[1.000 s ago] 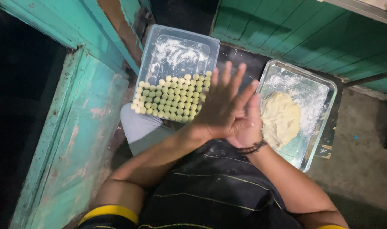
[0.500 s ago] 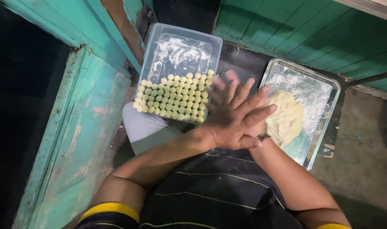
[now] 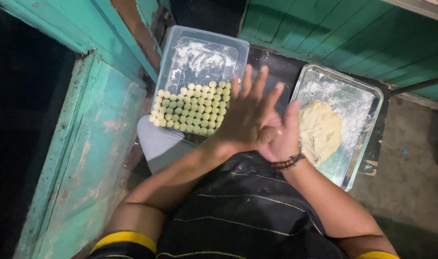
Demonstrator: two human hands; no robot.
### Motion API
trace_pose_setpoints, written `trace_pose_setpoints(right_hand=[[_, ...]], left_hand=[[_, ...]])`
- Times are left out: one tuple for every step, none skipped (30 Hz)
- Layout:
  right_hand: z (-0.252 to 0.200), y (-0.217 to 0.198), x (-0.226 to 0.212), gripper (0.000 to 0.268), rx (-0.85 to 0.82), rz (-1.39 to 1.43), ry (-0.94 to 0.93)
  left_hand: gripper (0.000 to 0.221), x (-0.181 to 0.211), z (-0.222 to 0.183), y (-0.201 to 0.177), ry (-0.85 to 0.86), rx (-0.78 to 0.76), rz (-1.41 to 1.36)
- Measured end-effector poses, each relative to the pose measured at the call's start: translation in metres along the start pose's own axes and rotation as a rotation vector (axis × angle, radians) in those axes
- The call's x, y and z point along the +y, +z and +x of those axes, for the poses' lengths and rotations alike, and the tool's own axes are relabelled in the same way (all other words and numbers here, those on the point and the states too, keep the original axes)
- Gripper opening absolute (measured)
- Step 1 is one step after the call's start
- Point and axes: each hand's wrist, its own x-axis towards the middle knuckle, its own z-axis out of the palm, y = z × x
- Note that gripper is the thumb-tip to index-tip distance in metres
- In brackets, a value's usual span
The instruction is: The person repeatedly pinches off small pieces of dough from a large mass on a tray, weighs each piece on a digital scale, rolls it into a ball between the palms, and places it into a clear plastic container. The process is repeated continuously throughout the clip.
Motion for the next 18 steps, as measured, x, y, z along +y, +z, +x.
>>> trace_pose_setpoints(right_hand=[[0.001, 0.002, -0.002, 0.083, 0.049, 0.020, -0.066], [0.002, 0.005, -0.005, 0.073, 0.096, 0.039, -0.135], [0.014, -0.003, 0.025, 0.073, 0.096, 0.040, -0.136], [0.026, -0.012, 0.053, 0.081, 0.059, -0.147, -0.596], [0.039, -0.021, 0.080, 0.095, 0.024, -0.336, -1.055], [0.027, -0.020, 0.059, 0.095, 0.025, -0.339, -1.057], [0.015, -0.019, 0.038, 0.079, -0.017, -0.205, -0.556], [0.003, -0.018, 0.019, 0.065, -0.049, -0.061, -0.049], [-0.003, -0.039, 0.027, 0.065, -0.048, -0.060, -0.046], [-0.008, -0.060, 0.035, 0.055, 0.039, -0.065, 0.035], [-0.012, -0.080, 0.043, 0.045, 0.125, -0.069, 0.116], [-0.008, -0.070, 0.037, 0.045, 0.123, -0.070, 0.116], [-0.005, -0.060, 0.031, 0.044, 0.133, -0.088, 0.099], [-0.001, -0.049, 0.026, 0.046, 0.143, -0.105, 0.085], [-0.001, -0.059, 0.026, 0.046, 0.143, -0.104, 0.087], [0.001, -0.068, 0.026, 0.048, 0.210, -0.119, 0.042], [0.002, -0.078, 0.026, 0.052, 0.277, -0.135, -0.003], [0.001, -0.082, 0.025, 0.052, 0.275, -0.133, -0.001]], left_hand=[[0.085, -0.002, -0.001, -0.001, -0.002, 0.012, 0.004], [0.084, -0.004, 0.000, -0.001, 0.000, 0.024, 0.007], [0.084, -0.005, 0.001, -0.002, 0.001, 0.023, 0.008], [0.084, -0.006, 0.004, -0.001, 0.009, 0.043, 0.008], [0.083, -0.007, 0.006, 0.000, 0.017, 0.063, 0.007], [0.083, -0.007, 0.007, 0.002, 0.019, 0.064, 0.003], [0.083, -0.007, 0.008, 0.003, 0.023, 0.084, 0.002], [0.082, -0.007, 0.007, 0.003, 0.022, 0.103, 0.006], [0.082, -0.005, 0.004, -0.002, 0.018, 0.103, 0.006], [0.082, -0.004, 0.003, -0.009, -0.036, 0.082, 0.081], [0.082, -0.003, 0.001, -0.016, -0.090, 0.061, 0.157], [0.082, -0.007, -0.003, -0.014, -0.089, 0.062, 0.158], [0.080, -0.011, -0.007, -0.011, -0.073, 0.064, 0.127], [0.078, -0.015, -0.013, -0.008, -0.059, 0.067, 0.097], [0.078, -0.012, -0.013, -0.012, -0.061, 0.067, 0.099], [0.053, -0.009, -0.014, -0.015, -0.098, 0.017, 0.026], [0.032, -0.007, -0.014, -0.019, -0.135, -0.032, -0.047], [0.032, -0.008, -0.020, -0.015, -0.137, -0.031, -0.044]])
